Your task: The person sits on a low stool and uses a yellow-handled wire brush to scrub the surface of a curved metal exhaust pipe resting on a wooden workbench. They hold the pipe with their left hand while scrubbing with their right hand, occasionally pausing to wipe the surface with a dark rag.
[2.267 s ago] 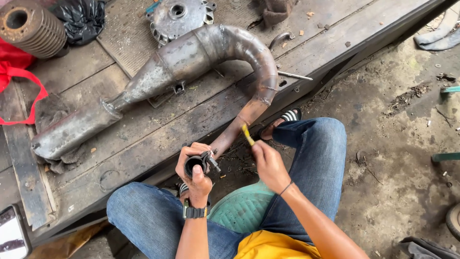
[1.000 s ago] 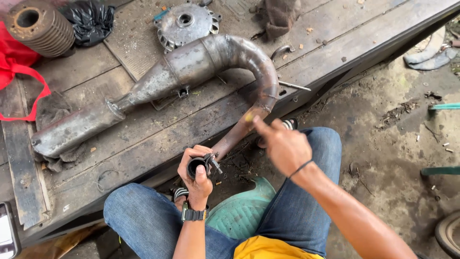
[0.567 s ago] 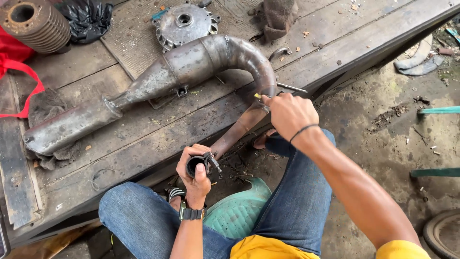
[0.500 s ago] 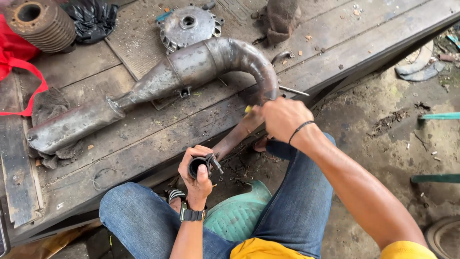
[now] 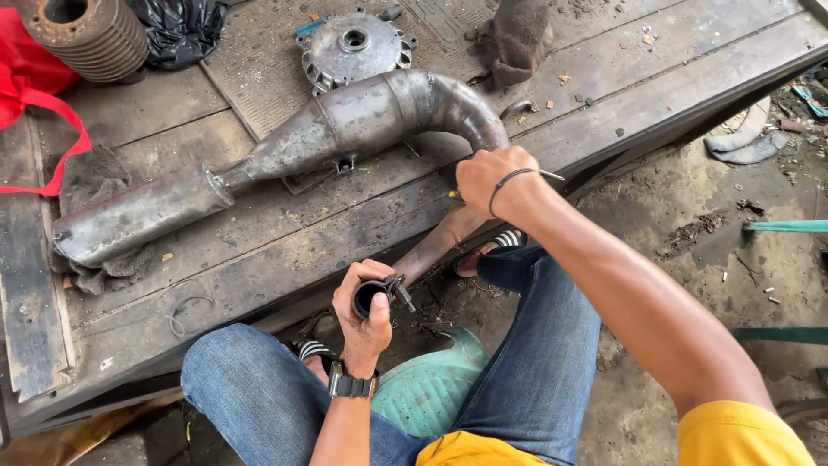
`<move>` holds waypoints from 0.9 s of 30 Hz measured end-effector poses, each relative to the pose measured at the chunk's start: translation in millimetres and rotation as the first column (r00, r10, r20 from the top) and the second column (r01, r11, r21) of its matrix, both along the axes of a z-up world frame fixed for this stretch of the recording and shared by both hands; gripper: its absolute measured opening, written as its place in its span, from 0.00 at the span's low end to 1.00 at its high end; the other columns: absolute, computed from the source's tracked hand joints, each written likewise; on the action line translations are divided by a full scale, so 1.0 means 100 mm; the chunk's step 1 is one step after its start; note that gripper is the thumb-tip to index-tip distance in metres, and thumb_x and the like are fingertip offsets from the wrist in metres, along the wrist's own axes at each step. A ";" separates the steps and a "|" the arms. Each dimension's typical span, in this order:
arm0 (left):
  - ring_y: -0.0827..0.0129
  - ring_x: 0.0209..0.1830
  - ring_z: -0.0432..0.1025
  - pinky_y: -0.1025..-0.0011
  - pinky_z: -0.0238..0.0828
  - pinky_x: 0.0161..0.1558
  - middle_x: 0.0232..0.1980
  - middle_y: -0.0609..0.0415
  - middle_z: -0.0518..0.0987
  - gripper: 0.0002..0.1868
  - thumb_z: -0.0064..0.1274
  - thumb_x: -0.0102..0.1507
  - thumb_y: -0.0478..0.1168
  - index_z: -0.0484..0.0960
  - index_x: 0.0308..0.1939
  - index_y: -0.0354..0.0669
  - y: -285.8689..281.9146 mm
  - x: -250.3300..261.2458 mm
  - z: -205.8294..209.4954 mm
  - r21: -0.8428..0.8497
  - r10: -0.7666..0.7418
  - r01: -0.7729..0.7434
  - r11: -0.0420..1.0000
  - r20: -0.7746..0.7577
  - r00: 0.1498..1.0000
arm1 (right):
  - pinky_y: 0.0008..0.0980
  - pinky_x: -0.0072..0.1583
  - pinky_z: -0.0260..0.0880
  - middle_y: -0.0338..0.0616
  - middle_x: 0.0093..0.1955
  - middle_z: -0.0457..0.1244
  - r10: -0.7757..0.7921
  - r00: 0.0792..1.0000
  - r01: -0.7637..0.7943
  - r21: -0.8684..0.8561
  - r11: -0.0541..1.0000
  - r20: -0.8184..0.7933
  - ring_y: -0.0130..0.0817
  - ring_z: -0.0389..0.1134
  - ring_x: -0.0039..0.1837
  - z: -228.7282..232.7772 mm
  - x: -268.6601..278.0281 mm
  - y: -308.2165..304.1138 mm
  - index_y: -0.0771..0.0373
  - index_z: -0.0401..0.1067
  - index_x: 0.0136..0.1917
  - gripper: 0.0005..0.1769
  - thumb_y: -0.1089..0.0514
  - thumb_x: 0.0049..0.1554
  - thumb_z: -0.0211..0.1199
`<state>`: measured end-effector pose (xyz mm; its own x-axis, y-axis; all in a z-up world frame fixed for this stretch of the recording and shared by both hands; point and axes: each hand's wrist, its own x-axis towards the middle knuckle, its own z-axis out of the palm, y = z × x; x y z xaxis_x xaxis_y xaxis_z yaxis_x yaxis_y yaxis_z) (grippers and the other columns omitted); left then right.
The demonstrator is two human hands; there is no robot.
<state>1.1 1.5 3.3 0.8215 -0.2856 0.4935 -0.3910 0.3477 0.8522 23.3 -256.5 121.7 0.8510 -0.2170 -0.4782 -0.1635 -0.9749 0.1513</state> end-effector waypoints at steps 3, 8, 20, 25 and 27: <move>0.56 0.34 0.78 0.55 0.76 0.42 0.29 0.43 0.77 0.23 0.45 0.70 0.54 0.75 0.35 0.35 0.01 -0.02 0.02 -0.020 -0.028 0.028 0.999 -0.010 1.000 | 0.48 0.46 0.77 0.47 0.38 0.72 -0.014 0.993 0.008 -0.056 0.998 -0.116 0.45 0.76 0.41 0.13 -0.06 0.02 0.57 0.81 0.46 0.17 0.56 0.61 0.51; 0.59 0.35 0.78 0.56 0.76 0.42 0.31 0.46 0.76 0.21 0.43 0.71 0.53 0.75 0.37 0.39 0.04 -0.04 0.06 0.025 -0.046 0.046 0.999 -0.007 0.999 | 0.49 0.49 0.77 0.47 0.44 0.73 -0.067 0.996 0.066 -0.016 0.998 -0.066 0.48 0.76 0.47 -0.22 -0.02 -0.05 0.59 0.81 0.49 0.18 0.57 0.59 0.49; 0.66 0.32 0.75 0.62 0.73 0.37 0.30 0.49 0.77 0.21 0.44 0.70 0.55 0.76 0.37 0.40 0.07 -0.04 0.11 0.076 -0.063 0.066 0.995 -0.040 0.997 | 0.54 0.55 0.76 0.53 0.49 0.74 -0.147 0.983 0.147 -0.008 0.989 -0.106 0.53 0.76 0.52 0.42 -0.07 0.12 0.57 0.82 0.55 0.17 0.55 0.61 0.55; 0.67 0.31 0.74 0.61 0.71 0.35 0.31 0.47 0.76 0.20 0.44 0.71 0.53 0.75 0.38 0.40 0.04 -0.01 0.22 0.038 -0.083 0.084 0.996 -0.031 0.996 | 0.50 0.61 0.74 0.45 0.60 0.72 -0.174 0.975 0.186 0.085 0.979 -0.137 0.46 0.73 0.62 0.49 -0.06 0.21 0.48 0.78 0.62 0.18 0.50 0.63 0.52; 0.66 0.31 0.74 0.61 0.72 0.35 0.31 0.46 0.77 0.19 0.44 0.71 0.53 0.75 0.38 0.40 0.07 -0.02 0.22 0.026 -0.080 0.081 0.996 -0.040 0.996 | 0.50 0.63 0.73 0.45 0.62 0.71 -0.191 0.967 0.211 0.109 0.971 -0.171 0.46 0.72 0.64 0.62 -0.09 0.27 0.45 0.77 0.65 0.20 0.50 0.64 0.51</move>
<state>-0.7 8.1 25.6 0.8140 -0.3646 0.4522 -0.3288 0.3525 0.8761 14.4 -229.5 183.4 0.7072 -0.3059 -0.6374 -0.3422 -0.9370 0.0700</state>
